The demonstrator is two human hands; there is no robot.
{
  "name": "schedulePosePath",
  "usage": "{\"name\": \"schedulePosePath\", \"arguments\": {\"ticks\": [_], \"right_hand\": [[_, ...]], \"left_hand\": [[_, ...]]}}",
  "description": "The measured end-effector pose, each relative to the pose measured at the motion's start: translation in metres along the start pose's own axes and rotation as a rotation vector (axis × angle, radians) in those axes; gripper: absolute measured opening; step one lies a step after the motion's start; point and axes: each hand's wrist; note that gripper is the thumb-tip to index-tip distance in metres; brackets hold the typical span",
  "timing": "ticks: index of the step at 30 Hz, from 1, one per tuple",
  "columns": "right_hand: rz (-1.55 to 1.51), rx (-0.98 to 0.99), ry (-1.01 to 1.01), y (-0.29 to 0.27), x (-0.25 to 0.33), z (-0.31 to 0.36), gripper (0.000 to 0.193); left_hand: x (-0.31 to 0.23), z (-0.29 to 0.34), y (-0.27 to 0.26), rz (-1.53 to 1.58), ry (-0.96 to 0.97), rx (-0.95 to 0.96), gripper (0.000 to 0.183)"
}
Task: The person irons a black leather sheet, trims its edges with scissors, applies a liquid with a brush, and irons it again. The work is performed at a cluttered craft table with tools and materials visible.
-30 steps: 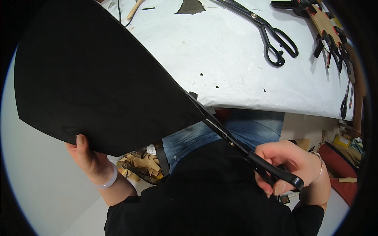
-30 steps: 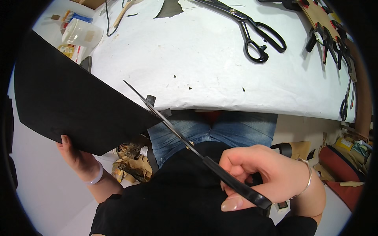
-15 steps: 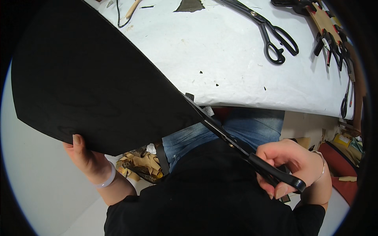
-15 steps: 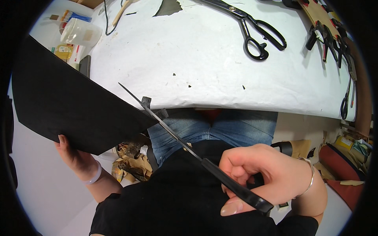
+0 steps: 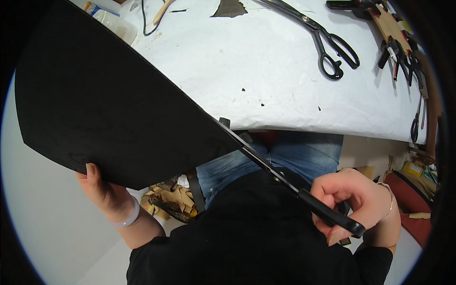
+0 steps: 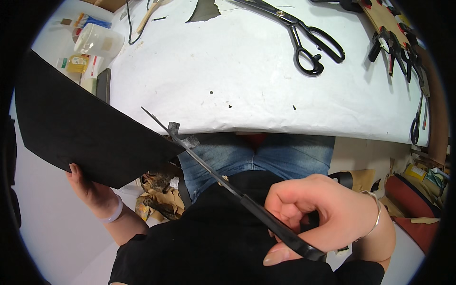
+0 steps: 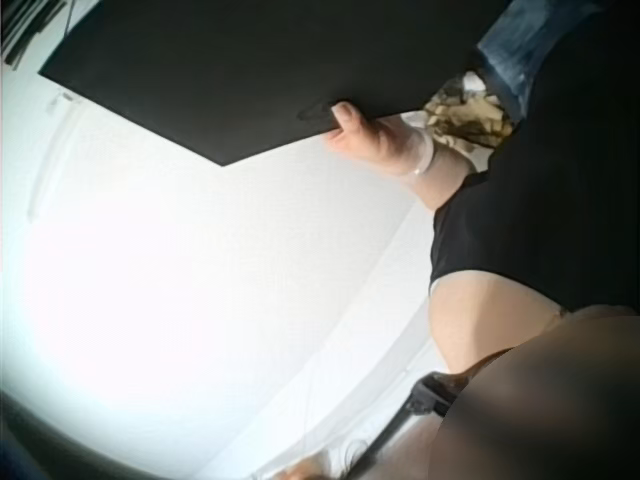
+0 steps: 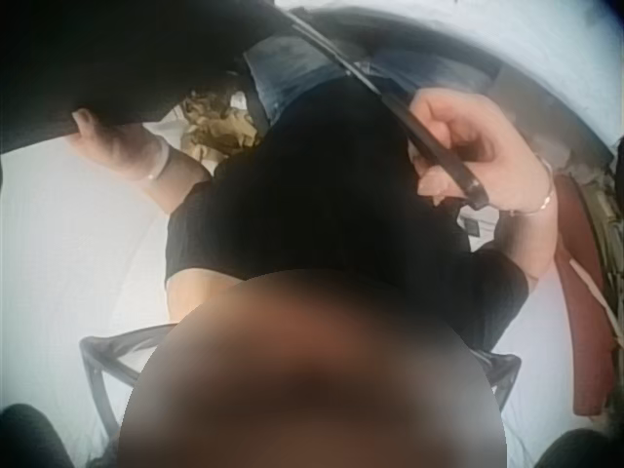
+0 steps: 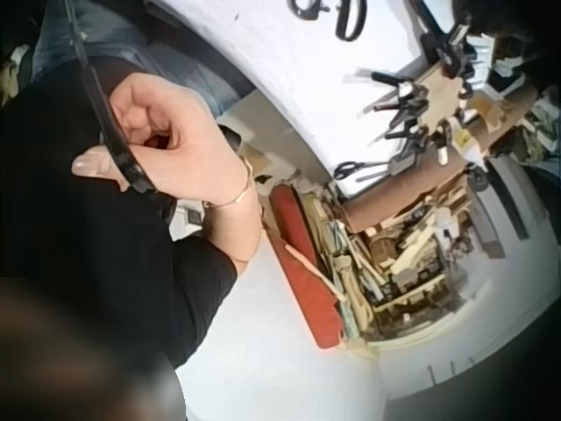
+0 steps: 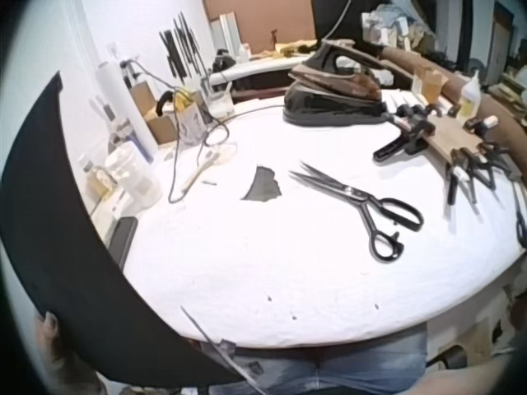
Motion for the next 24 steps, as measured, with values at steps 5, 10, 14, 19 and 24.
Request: {"name": "schedulePosePath", "arguments": {"ticks": [5,10,14,19,24], "right_hand": [[0.014,-0.012,-0.008,0.001,-0.001,0.001,0.036],[-0.096,-0.065,-0.029,0.01,0.001,0.0,0.024],[-0.151,-0.067,-0.114,0.007,0.001,0.0,0.018],[-0.045,-0.365,-0.497,0.015,0.004,-0.023,0.015],[-0.072,-0.627,-0.959,0.032,0.023,-0.095,0.028]], "left_hand": [[-0.001,-0.004,0.001,0.03,-0.031,0.004,0.044],[0.001,-0.009,0.011,0.17,-0.074,0.002,0.045],[-0.003,-0.018,0.021,0.295,-0.128,-0.058,0.047],[-0.012,-0.041,0.061,0.755,-0.509,-0.296,0.046],[0.004,-0.043,0.111,1.059,-0.614,-0.148,0.019]]}}
Point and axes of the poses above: each hand's wrist, its own z-axis away from the middle knuckle, its own y-axis out of the palm, x = y × z, and after that the axes turned 9 degrees about y, right-handed
